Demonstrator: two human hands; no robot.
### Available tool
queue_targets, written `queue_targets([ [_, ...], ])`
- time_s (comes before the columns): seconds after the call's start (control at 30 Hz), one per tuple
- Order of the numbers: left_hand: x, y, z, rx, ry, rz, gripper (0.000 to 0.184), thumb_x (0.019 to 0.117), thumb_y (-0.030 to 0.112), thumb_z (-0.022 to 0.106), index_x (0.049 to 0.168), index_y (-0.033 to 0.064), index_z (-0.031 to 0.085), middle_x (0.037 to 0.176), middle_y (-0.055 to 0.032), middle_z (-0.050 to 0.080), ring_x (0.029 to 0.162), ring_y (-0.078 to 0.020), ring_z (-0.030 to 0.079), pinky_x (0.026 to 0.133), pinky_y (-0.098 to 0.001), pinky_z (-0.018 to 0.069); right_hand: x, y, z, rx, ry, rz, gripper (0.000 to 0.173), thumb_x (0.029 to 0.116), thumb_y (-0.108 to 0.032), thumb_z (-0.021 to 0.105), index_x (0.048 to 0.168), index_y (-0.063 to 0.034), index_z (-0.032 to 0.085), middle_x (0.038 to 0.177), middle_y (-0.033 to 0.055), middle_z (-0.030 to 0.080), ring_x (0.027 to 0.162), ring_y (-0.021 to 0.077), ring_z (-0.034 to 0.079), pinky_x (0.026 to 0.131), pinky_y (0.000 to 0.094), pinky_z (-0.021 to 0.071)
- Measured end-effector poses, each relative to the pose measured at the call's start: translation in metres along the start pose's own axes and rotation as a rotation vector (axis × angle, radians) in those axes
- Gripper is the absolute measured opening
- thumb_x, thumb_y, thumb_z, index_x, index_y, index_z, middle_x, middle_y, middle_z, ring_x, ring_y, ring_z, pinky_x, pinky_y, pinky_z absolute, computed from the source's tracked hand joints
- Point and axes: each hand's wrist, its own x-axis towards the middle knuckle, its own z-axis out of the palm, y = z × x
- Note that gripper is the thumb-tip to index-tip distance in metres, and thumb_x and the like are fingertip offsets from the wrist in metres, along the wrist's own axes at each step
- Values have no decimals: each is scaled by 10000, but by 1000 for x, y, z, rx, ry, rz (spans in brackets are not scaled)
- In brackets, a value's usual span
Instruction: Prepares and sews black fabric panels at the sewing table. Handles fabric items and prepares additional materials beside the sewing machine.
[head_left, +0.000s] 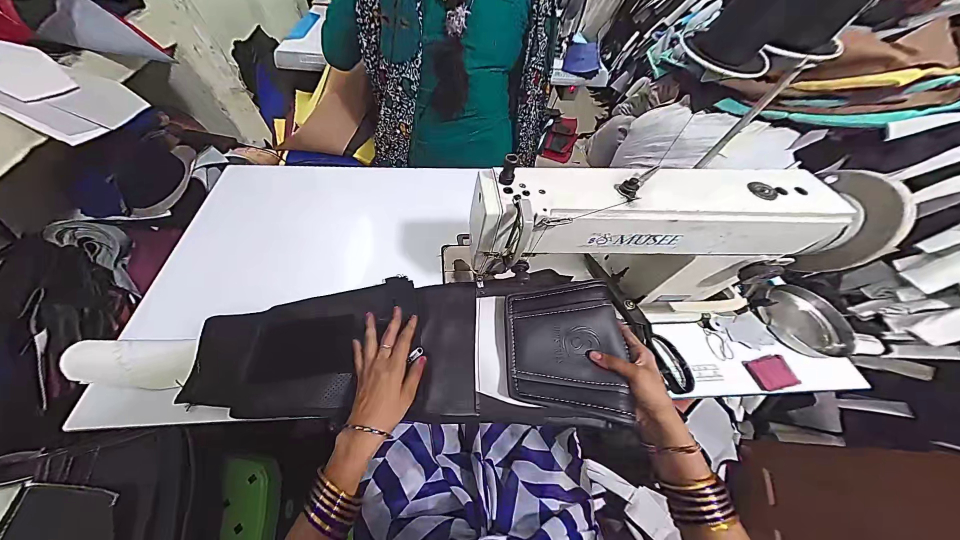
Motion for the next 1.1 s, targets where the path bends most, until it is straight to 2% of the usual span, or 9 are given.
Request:
queue_targets([
  [0.07,21,27,9,27,-70,82,514,1003,245,564,1488,79,535,1603,-149,423,1520,-479,253,1160,-755,165,8,0,-11,-6,-25,10,801,772,-9,670,1508,22,357,1221,39,664,984,1,689,834,172,587],
  [0.2,71,44,41,39,-360,161,535,1071,286,476,1568,96,414,1667,-71,326,1570,-345,187,1227,-616,163,22,-5,-12,-15,-70,22,835,764,-15,676,1536,-31,357,1211,29,672,964,9,697,818,179,595],
  [0.4,92,33,53,98,-534,118,555,1088,391,433,1601,192,363,1689,25,273,1559,-305,204,1146,-602,235,31,-1,-13,-12,-82,44,802,808,20,656,1546,-41,347,1195,24,680,938,10,704,803,183,600],
  [0.67,97,33,51,131,-561,129,599,1079,415,457,1619,197,318,1696,9,255,1573,-310,154,1172,-596,188,40,0,-14,-102,-111,56,790,817,37,678,1541,-81,383,1189,42,685,915,28,704,786,211,600],
  [0.77,78,65,51,28,-560,36,725,1049,487,485,1610,69,300,1699,-130,215,1580,-384,99,1202,-690,69,45,-2,-13,-202,-111,33,825,813,-21,746,1551,-75,381,1261,103,652,986,54,684,843,238,583],
  [0.87,57,89,65,55,-582,-21,871,1009,599,474,1635,62,195,1720,-119,111,1595,-325,13,1224,-645,-32,46,-7,-24,-442,-134,-17,762,888,-219,755,1544,-51,405,1283,189,648,1054,175,671,918,382,550],
  [0.93,61,86,67,96,-587,-17,870,1008,624,451,1643,91,184,1728,-78,93,1599,-279,-1,1238,-609,-32,49,-18,-39,-699,-53,-173,567,979,-315,679,1428,2,543,1123,222,702,898,279,690,789,497,552],
  [1.03,67,80,65,124,-600,7,858,1013,632,429,1646,109,179,1731,-46,87,1600,-254,-2,1248,-576,-20,55,-35,-64,-1105,264,-379,381,992,-222,658,1198,99,653,1072,371,644,941,568,645,775,733,468],
  [1.1,68,80,66,140,-588,20,848,1022,621,416,1645,99,175,1729,-49,97,1600,-259,4,1252,-565,-9,66,-24,-73,-1230,389,-372,303,1008,-153,602,1049,141,660,1055,408,617,974,619,611,770,758,444],
])
